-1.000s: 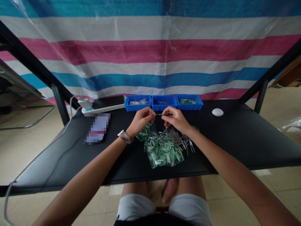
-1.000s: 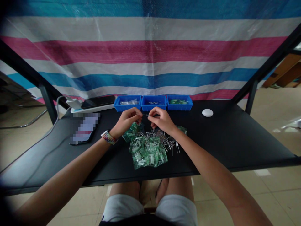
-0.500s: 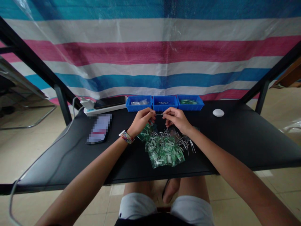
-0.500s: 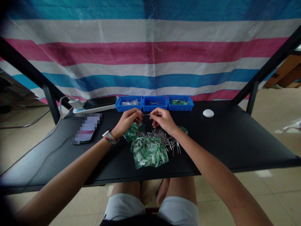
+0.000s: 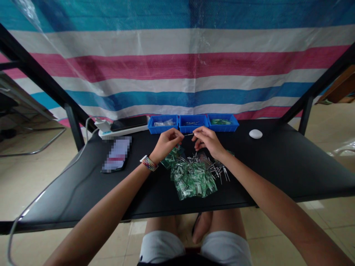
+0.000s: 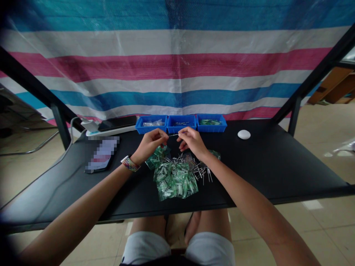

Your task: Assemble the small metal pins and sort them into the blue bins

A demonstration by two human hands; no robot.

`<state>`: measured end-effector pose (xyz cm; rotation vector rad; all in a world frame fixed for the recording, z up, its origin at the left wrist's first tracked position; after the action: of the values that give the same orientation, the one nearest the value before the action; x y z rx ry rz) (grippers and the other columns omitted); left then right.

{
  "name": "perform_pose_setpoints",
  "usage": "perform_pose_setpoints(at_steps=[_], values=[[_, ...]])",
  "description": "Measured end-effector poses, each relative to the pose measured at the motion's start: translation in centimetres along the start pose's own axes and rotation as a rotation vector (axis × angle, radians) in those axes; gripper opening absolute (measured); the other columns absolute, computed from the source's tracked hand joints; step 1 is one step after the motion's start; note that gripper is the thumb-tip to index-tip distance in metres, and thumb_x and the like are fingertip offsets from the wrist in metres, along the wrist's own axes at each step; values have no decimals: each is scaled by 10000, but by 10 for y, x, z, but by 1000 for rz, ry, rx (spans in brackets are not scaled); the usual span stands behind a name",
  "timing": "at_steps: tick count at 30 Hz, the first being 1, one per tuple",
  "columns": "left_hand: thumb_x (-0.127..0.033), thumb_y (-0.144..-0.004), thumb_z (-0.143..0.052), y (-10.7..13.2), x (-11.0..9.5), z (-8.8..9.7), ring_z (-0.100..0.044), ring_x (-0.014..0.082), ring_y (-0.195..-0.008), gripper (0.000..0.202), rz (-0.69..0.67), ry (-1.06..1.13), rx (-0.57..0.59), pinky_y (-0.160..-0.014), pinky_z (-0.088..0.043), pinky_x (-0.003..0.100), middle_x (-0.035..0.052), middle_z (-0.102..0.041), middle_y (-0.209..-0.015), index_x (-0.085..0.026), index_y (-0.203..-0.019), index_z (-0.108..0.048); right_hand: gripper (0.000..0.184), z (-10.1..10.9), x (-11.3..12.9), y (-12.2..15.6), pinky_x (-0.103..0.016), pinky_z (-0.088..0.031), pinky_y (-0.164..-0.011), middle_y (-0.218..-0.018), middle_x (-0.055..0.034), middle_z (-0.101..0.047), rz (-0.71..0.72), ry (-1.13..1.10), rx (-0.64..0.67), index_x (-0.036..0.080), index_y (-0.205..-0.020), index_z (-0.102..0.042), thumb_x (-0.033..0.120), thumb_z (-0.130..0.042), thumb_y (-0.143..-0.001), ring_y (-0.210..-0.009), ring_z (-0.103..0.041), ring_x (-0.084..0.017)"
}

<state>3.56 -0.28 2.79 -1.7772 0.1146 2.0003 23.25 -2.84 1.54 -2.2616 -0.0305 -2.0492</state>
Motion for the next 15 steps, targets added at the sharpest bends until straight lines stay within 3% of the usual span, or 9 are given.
perform_pose_setpoints(at_steps=[6,15], values=[[-432,-836,-812,1,-5,-1,-626,133,-679,308,-41,-30,-4,-592,-491,229,28,-672,-787,-162,-872,-668,355,-5,-5,1,-238,-570,-458,-715,-17,-676,-94,-12,55,193,-822,-634,532,-733,-856,-524,-649,-133],[-468,-890,-729,1,-2,-3,-638,138,-683,307,17,-1,-1,-589,-494,227,14,-651,-749,-172,-883,-649,258,-4,-1,2,-235,-580,-481,-769,-8,-711,-5,22,46,197,-834,-661,406,-799,-773,-536,-646,-119]])
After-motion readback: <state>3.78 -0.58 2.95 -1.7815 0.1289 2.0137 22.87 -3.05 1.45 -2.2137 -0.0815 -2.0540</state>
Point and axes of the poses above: each hand's wrist, its own y-axis away from the middle knuckle, its own z-axis out of the back of the hand, x = y × z, the point moved 4 cm from there along -y, towards the middle knuckle
